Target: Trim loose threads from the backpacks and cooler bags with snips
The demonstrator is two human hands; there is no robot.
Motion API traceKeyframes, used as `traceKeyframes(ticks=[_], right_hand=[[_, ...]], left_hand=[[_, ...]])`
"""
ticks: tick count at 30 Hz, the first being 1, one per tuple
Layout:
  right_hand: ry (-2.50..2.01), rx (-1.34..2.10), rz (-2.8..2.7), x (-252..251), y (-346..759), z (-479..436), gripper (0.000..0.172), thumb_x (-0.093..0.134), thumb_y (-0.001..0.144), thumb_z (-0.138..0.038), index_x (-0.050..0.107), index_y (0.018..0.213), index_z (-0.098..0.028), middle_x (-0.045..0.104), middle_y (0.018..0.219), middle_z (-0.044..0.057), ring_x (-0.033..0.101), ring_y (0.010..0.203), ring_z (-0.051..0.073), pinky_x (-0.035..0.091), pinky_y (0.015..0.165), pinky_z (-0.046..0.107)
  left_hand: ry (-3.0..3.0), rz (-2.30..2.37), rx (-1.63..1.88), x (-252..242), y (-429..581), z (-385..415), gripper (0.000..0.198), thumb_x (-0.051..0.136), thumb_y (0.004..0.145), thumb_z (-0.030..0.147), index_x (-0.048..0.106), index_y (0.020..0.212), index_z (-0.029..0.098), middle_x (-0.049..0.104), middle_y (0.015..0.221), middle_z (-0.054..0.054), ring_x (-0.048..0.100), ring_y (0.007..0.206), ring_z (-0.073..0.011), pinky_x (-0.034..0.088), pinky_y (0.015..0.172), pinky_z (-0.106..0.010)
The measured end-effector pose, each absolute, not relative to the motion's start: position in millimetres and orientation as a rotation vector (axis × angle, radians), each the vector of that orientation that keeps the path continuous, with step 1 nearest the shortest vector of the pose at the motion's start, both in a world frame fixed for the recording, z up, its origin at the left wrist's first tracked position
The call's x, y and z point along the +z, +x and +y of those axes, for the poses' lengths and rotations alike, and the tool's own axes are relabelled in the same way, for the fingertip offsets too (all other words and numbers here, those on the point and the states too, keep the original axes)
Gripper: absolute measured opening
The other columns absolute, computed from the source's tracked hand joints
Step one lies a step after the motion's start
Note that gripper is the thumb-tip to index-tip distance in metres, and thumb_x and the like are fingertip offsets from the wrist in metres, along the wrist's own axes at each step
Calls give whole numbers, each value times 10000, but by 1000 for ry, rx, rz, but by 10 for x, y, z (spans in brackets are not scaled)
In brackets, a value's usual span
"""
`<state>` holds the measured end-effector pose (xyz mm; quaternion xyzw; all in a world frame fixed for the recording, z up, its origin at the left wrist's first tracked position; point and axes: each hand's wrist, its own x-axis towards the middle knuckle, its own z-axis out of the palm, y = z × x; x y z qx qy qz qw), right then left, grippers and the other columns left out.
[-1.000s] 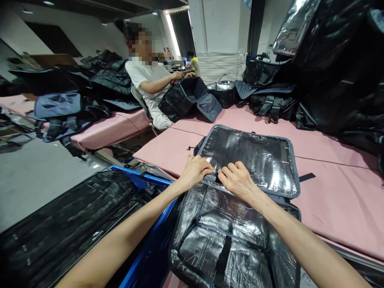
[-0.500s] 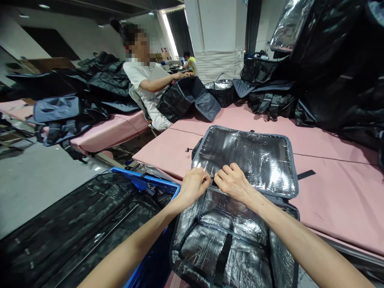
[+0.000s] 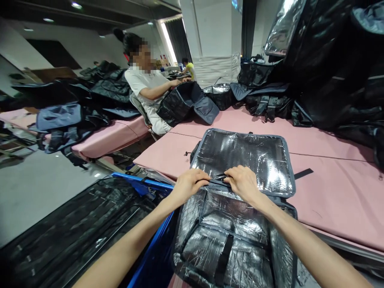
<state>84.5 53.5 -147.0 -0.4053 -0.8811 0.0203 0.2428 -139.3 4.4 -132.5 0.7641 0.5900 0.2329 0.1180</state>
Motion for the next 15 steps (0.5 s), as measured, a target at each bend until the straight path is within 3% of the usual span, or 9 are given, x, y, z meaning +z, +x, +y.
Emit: traceKeyframes(ticks=[4,10,15], right_hand=[[-1117,60,-2403,-1524,914,443,132,551,844,-301,657,857,-223,674,805,8,562,732,162,344,641,279],[-1136,161,-2377,-1599,966,422,150,532,852,-292,661,856,-215,662,864,23,595,777,155,398,671,275],[-1156,203,-2360,-1598,966,442,156,529,847,-302,662,855,-222,665,862,25,607,772,164,426,673,283]], left_hand=[[2283,1701,541,-1425,-1321,98,186,501,844,226,682,809,204,657,866,-7,577,828,-147,428,737,-243],[2261,1813,439,-1398,-1198,184,160,536,829,301,685,863,254,660,839,-1,590,816,-167,418,710,-255],[2420,1820,225,-1363,-1072,198,255,422,870,237,646,788,147,619,791,-77,583,758,-201,409,640,-280]])
